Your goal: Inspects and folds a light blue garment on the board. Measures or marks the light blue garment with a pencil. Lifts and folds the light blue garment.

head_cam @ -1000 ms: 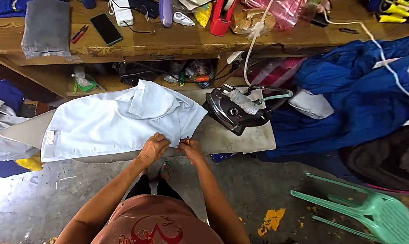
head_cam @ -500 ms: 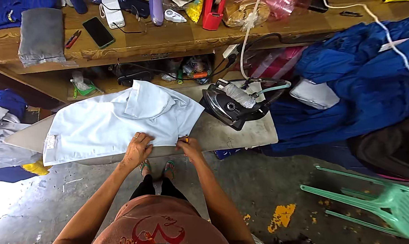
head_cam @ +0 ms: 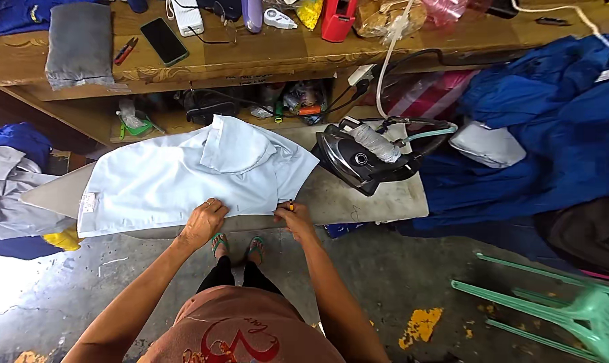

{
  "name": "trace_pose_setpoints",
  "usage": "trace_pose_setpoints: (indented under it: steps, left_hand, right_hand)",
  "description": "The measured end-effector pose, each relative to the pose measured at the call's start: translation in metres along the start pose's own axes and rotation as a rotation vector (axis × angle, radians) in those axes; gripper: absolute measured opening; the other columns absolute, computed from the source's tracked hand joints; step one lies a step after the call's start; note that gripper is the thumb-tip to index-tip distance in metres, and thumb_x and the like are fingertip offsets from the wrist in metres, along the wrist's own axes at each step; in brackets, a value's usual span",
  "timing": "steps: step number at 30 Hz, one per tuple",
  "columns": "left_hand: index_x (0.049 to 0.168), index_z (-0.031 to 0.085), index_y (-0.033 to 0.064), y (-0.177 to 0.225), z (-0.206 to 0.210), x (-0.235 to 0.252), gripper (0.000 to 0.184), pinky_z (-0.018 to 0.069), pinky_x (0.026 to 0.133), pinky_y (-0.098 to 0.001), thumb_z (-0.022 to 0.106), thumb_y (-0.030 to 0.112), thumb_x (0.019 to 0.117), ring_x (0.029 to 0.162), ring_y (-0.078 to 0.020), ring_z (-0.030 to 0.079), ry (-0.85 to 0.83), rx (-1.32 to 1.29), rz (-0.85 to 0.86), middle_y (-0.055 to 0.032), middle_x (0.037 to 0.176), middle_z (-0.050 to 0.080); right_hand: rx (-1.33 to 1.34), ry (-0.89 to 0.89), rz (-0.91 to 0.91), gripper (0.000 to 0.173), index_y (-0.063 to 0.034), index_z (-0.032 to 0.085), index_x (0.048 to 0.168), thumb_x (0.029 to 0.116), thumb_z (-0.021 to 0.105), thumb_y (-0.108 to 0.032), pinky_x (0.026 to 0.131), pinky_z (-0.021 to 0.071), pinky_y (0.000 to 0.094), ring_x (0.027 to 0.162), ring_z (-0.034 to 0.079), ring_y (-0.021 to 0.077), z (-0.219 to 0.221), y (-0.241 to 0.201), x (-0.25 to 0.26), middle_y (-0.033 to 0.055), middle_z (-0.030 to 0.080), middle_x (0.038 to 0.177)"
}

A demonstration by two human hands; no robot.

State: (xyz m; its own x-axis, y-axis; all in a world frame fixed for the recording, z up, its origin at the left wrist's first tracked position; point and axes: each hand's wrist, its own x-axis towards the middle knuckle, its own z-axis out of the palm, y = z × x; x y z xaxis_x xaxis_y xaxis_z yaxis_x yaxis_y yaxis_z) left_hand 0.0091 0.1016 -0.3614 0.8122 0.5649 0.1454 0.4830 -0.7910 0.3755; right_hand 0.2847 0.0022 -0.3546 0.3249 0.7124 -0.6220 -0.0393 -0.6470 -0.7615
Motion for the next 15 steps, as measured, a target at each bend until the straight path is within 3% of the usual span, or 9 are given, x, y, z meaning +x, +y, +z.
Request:
trace_pose_setpoints:
  steps: [9, 15]
  left_hand:
    - [0.097, 0.072, 0.0032, 0.001, 0.002, -0.009, 0.018, 0.0589, 0.083, -0.0405, 0.054, 0.009, 0.0974, 0.094, -0.0317, 0.070, 0.010, -0.005, 0.011, -0.0153, 0.095, 0.070]
    - [0.104, 0.074, 0.0068, 0.029, 0.008, 0.016, 0.024, 0.0548, 0.093, -0.0457, 0.055, 0.020, 0.1007, 0.108, -0.0332, 0.067, 0.033, -0.057, 0.006, -0.0145, 0.108, 0.072]
  right_hand:
    - [0.016, 0.028, 0.017, 0.008, -0.0021, 0.072, 0.094, 0.0947, 0.067, -0.009, 0.038, 0.0298, 0.0194, 0.041, 0.043, 0.0011, 0.003, 0.000, -0.001, 0.0000, 0.069, 0.066]
    - [0.018, -0.002, -0.004, 0.012, -0.0008, 0.071, 0.099, 0.0980, 0.062, -0.009, 0.039, 0.0309, 0.0191, 0.042, 0.043, 0.0011, 0.000, 0.002, -0.003, 0.0005, 0.070, 0.068]
